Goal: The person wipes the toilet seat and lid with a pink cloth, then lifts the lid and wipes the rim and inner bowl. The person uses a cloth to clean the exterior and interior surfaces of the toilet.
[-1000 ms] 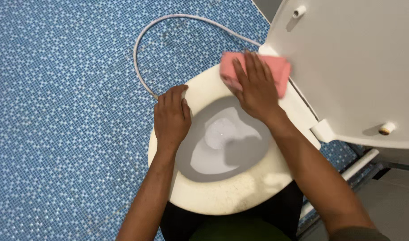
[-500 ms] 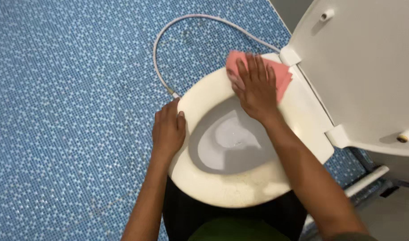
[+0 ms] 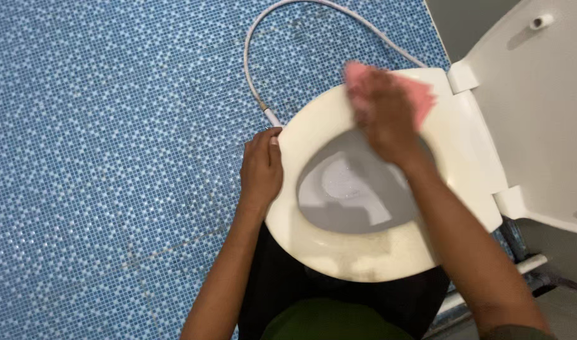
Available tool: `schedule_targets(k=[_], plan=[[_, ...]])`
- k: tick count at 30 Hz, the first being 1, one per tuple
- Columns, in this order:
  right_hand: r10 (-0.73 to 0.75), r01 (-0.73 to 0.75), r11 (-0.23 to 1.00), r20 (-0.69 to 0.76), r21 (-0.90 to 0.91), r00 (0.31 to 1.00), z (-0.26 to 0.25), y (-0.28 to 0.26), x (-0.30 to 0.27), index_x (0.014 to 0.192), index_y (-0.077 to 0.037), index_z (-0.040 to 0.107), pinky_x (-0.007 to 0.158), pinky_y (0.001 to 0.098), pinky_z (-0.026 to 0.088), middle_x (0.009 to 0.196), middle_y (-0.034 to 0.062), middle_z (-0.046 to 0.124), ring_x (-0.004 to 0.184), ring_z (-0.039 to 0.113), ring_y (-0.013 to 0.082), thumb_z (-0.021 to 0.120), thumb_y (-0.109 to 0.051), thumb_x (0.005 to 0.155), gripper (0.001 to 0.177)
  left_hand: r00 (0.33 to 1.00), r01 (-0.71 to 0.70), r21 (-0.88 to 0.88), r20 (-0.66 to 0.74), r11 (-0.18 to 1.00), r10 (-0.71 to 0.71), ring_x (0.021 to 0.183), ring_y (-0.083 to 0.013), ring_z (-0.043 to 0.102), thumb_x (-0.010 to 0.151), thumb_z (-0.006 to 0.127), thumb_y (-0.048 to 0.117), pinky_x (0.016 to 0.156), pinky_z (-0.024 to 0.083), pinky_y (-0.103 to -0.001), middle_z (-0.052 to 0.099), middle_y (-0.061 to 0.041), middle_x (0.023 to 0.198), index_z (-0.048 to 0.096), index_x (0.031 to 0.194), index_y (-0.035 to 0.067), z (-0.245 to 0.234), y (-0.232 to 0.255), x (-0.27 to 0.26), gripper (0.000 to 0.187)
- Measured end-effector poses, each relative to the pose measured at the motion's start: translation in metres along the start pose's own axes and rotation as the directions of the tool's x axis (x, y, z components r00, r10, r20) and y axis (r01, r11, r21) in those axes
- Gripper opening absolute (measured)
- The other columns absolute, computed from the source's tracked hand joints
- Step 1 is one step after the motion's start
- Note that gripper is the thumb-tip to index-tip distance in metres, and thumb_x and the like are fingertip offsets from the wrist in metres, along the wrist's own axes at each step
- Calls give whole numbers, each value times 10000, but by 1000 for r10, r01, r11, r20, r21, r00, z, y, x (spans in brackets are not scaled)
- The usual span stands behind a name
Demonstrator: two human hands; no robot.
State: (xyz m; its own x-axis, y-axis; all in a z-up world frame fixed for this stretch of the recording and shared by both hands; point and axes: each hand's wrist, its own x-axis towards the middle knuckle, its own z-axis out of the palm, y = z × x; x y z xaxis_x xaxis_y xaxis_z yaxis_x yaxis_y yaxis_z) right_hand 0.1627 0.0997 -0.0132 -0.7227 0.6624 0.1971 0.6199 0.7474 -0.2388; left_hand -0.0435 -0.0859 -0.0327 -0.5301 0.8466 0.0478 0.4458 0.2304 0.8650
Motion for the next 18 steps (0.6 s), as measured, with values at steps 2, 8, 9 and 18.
schedule_targets(k=[2, 8, 9, 18], plan=[[-156, 117, 982, -283, -152, 946, -6, 15, 15, 1523, 71, 467, 1126, 564, 268, 1545, 278, 471, 1428, 396, 448, 597, -235, 1030, 595, 996, -74, 0, -40, 997, 74, 1122, -340, 599, 1077, 411, 175, 1007, 463, -450, 687, -150, 1236, 664, 1248, 47, 0, 4, 8, 331], [-318, 348, 926, -194, 145, 928, 36, -70, 21, 1629, -141, 421, 1274, 500, 265, 1631, 126, 452, 1541, 364, 307, 551, -120, 1101, 544, 984, -108, -12, -145, 994, 105, 1091, -342, 604, 1085, 423, 185, 959, 479, -467, 698, -133, 1199, 642, 1274, 45, -3, 5, 3, 321], [-293, 307, 941, -111, 146, 950, 48, -90, 11, 1541, -95, 468, 1190, 555, 269, 1560, 168, 466, 1476, 381, 364, 602, -193, 1038, 530, 976, -127, -18, -179, 992, 122, 1082, -343, 608, 1086, 422, 184, 948, 486, -472, 701, -130, 1183, 634, 1281, 43, -3, 4, 1, 320], [-266, 295, 950, -234, 100, 935, 22, -26, 15, 1523, -41, 430, 1181, 557, 288, 1563, 159, 513, 1467, 438, 371, 603, -181, 1054, 519, 912, -214, 109, -334, 971, 239, 1064, -361, 587, 1083, 412, 169, 918, 433, -500, 667, -154, 1166, 623, 1249, 42, -13, 13, -5, 297]])
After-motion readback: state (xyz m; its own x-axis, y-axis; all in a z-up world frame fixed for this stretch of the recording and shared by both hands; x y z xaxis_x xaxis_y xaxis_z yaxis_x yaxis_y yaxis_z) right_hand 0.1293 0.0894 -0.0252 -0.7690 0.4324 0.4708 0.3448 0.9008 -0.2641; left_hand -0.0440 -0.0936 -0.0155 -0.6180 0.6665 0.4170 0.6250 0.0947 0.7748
